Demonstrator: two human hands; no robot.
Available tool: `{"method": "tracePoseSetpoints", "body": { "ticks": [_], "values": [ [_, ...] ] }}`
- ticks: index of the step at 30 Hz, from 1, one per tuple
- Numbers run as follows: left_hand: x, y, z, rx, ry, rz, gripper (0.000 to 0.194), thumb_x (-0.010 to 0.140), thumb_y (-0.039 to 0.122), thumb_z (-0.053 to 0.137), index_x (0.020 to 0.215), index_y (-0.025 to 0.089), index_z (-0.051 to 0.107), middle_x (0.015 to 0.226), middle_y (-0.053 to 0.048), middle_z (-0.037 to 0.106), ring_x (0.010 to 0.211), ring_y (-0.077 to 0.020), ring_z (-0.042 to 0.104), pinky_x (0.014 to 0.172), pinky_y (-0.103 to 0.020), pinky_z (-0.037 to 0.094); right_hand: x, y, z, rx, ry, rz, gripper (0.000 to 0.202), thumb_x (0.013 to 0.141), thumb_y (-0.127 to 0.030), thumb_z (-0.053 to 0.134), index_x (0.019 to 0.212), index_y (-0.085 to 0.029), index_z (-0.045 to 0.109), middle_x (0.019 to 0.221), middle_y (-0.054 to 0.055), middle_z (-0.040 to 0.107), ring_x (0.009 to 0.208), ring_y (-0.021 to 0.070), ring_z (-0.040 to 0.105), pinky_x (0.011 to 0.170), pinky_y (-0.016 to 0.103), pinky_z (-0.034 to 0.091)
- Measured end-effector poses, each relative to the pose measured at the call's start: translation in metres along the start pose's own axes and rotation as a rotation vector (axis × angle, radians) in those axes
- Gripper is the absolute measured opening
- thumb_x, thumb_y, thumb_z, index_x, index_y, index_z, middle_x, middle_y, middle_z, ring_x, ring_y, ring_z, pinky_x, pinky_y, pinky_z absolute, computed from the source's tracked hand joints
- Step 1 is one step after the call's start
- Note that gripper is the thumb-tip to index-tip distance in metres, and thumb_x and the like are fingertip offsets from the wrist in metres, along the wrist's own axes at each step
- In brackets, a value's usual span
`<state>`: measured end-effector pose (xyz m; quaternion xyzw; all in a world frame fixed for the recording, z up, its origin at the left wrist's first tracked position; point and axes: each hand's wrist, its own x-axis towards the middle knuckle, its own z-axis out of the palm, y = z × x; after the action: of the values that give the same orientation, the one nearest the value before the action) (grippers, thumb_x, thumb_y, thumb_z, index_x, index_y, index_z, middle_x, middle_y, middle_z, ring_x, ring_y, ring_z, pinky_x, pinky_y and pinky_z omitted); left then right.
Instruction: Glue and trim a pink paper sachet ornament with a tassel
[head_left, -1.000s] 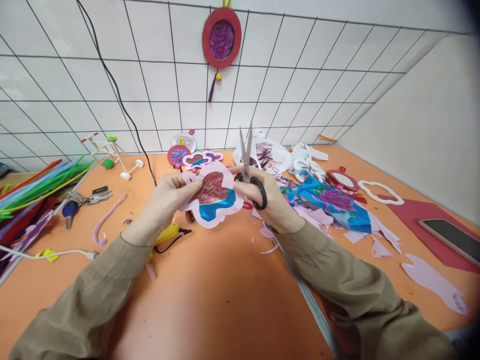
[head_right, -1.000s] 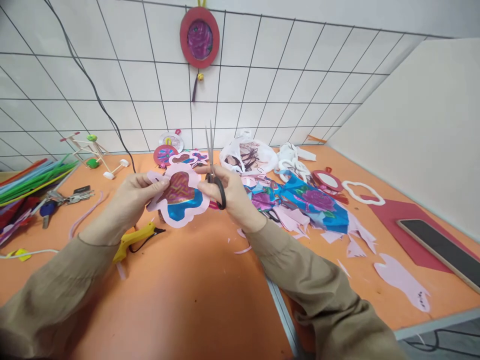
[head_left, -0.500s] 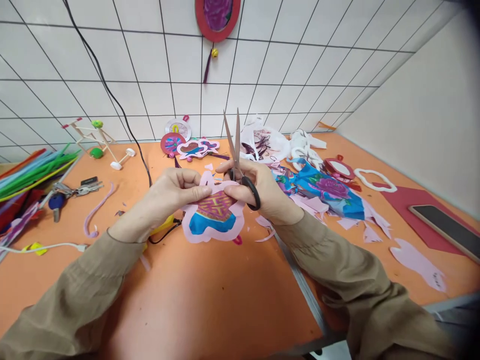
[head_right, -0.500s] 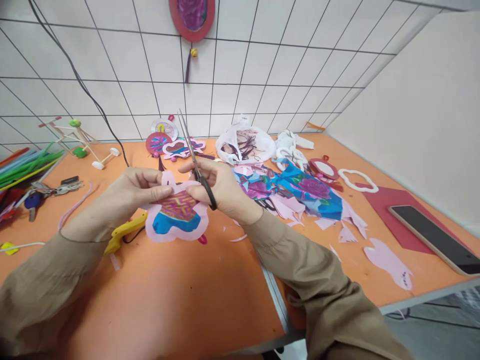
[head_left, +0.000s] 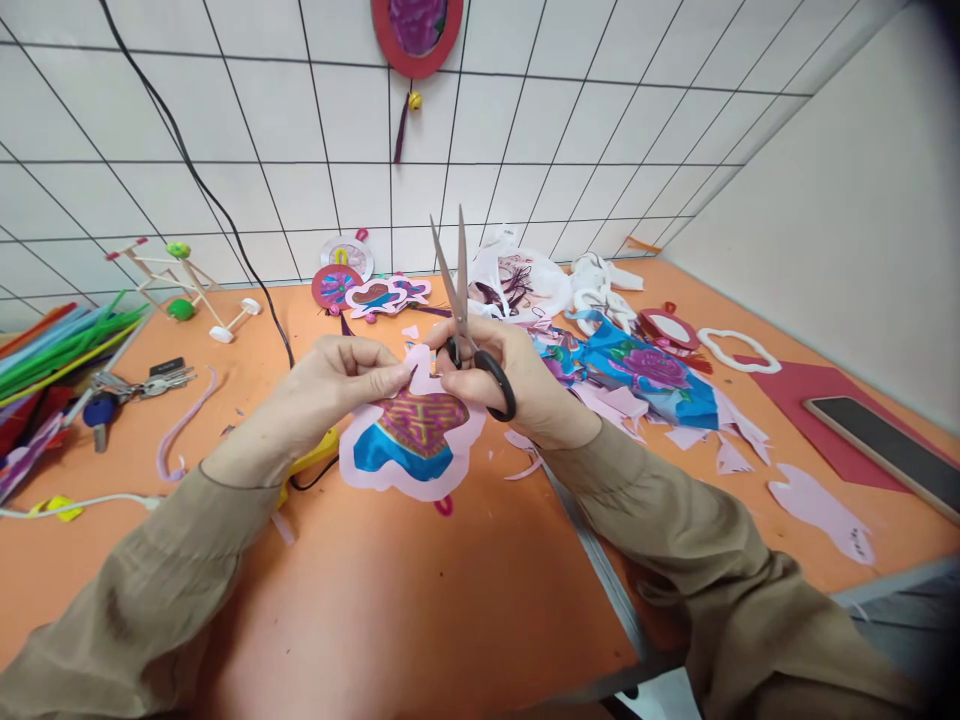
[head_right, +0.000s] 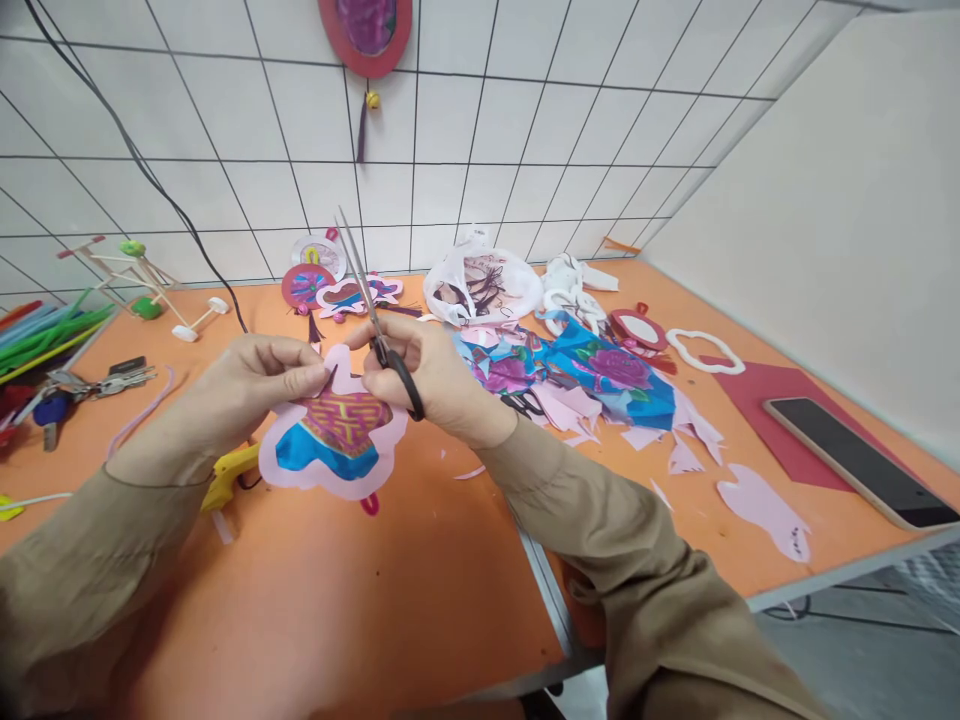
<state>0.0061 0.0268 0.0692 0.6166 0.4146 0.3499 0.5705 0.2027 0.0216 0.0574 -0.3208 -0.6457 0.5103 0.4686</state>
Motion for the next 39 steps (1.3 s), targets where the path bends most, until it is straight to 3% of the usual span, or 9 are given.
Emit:
{"method": "tracePoseSetpoints", "body": {
  "ticks": [5, 13, 16, 19, 22, 25, 30, 35, 39],
  "values": [
    [0.013, -0.008, -0.011, -0.199, 0.247, 0.066, 0.047, 0.075, 0.060, 0.064, 0.094, 0.018, 0.073, 0.097, -0.010, 0.074, 0.092, -0.0240, 0.066, 0.069, -0.029, 0.050, 0.003, 0.001, -0.001, 0.113, 0.208, -0.012, 0.025, 0.063, -0.017, 0.063, 0.087, -0.017, 0.060, 0.066, -0.004, 0.050, 0.056, 0.0074, 0.041, 0.052, 0.023, 0.030],
    [0.030, -0.030, -0.020, -0.348, 0.318, -0.181, 0.070, 0.073, 0.080, 0.043, 0.073, 0.014, 0.068, 0.066, -0.012, 0.070, 0.059, -0.0217, 0.063, 0.053, -0.031, 0.047, 0.009, 0.006, -0.004, 0.263, 0.314, -0.020, 0.030, 0.061, -0.023, 0.067, 0.089, -0.019, 0.057, 0.069, -0.004, 0.047, 0.058, 0.0087, 0.040, 0.053, 0.024, 0.030],
    [0.024, -0.026, -0.012, -0.393, 0.285, -0.176, 0.067, 0.073, 0.079, 0.044, 0.062, 0.016, 0.064, 0.057, -0.010, 0.066, 0.055, -0.0215, 0.061, 0.050, -0.031, 0.046, 0.010, 0.010, -0.006, 0.303, 0.318, -0.070, 0.030, 0.063, -0.024, 0.066, 0.090, -0.019, 0.056, 0.070, -0.004, 0.047, 0.059, 0.0088, 0.040, 0.053, 0.023, 0.029],
    [0.015, -0.017, 0.001, -0.392, 0.191, -0.104, 0.062, 0.075, 0.075, 0.048, 0.071, 0.017, 0.068, 0.068, -0.010, 0.069, 0.067, -0.0248, 0.064, 0.058, -0.034, 0.050, 0.011, 0.011, -0.007, 0.290, 0.340, -0.091, 0.030, 0.064, -0.024, 0.066, 0.091, -0.019, 0.054, 0.071, -0.004, 0.047, 0.058, 0.0083, 0.040, 0.052, 0.023, 0.029],
    [0.009, -0.013, 0.010, -0.352, 0.218, -0.016, 0.036, 0.072, 0.053, 0.070, 0.063, 0.018, 0.067, 0.060, -0.003, 0.065, 0.057, -0.0169, 0.058, 0.057, -0.029, 0.049, 0.012, 0.012, -0.008, 0.285, 0.350, -0.082, 0.031, 0.062, -0.024, 0.067, 0.090, -0.019, 0.054, 0.074, -0.004, 0.049, 0.059, 0.0085, 0.042, 0.053, 0.023, 0.031],
    [0.008, -0.014, 0.010, -0.378, 0.230, -0.011, 0.030, 0.069, 0.042, 0.076, 0.055, 0.017, 0.065, 0.053, -0.001, 0.062, 0.048, -0.0120, 0.051, 0.051, -0.026, 0.043, 0.013, 0.012, -0.007, 0.332, 0.322, -0.065, 0.033, 0.061, -0.024, 0.068, 0.091, -0.019, 0.056, 0.075, -0.003, 0.051, 0.063, 0.0096, 0.045, 0.056, 0.024, 0.034],
    [0.011, -0.015, 0.002, -0.311, 0.210, -0.007, 0.030, 0.071, 0.045, 0.074, 0.062, 0.017, 0.071, 0.058, -0.002, 0.065, 0.053, -0.0132, 0.055, 0.053, -0.025, 0.042, 0.013, 0.016, -0.007, 0.384, 0.293, -0.033, 0.032, 0.060, -0.023, 0.070, 0.089, -0.018, 0.058, 0.070, -0.004, 0.051, 0.062, 0.0095, 0.045, 0.057, 0.023, 0.034],
    [0.015, -0.016, -0.008, -0.041, 0.413, 0.091, 0.039, 0.076, 0.054, 0.066, 0.076, 0.016, 0.074, 0.087, -0.009, 0.073, 0.084, -0.0220, 0.064, 0.074, -0.031, 0.048, 0.011, 0.020, -0.007, 0.258, 0.316, -0.039, 0.031, 0.062, -0.022, 0.069, 0.091, -0.019, 0.059, 0.068, -0.005, 0.048, 0.060, 0.0089, 0.040, 0.053, 0.023, 0.029],
    [0.017, -0.021, -0.012, -0.058, 0.199, -0.086, 0.047, 0.073, 0.061, 0.066, 0.076, 0.015, 0.074, 0.072, -0.009, 0.072, 0.066, -0.0202, 0.064, 0.065, -0.032, 0.051, 0.010, 0.021, -0.006, 0.184, 0.301, -0.081, 0.029, 0.066, -0.022, 0.067, 0.093, -0.019, 0.058, 0.068, -0.005, 0.046, 0.057, 0.0082, 0.038, 0.053, 0.024, 0.028]
  ]
}}
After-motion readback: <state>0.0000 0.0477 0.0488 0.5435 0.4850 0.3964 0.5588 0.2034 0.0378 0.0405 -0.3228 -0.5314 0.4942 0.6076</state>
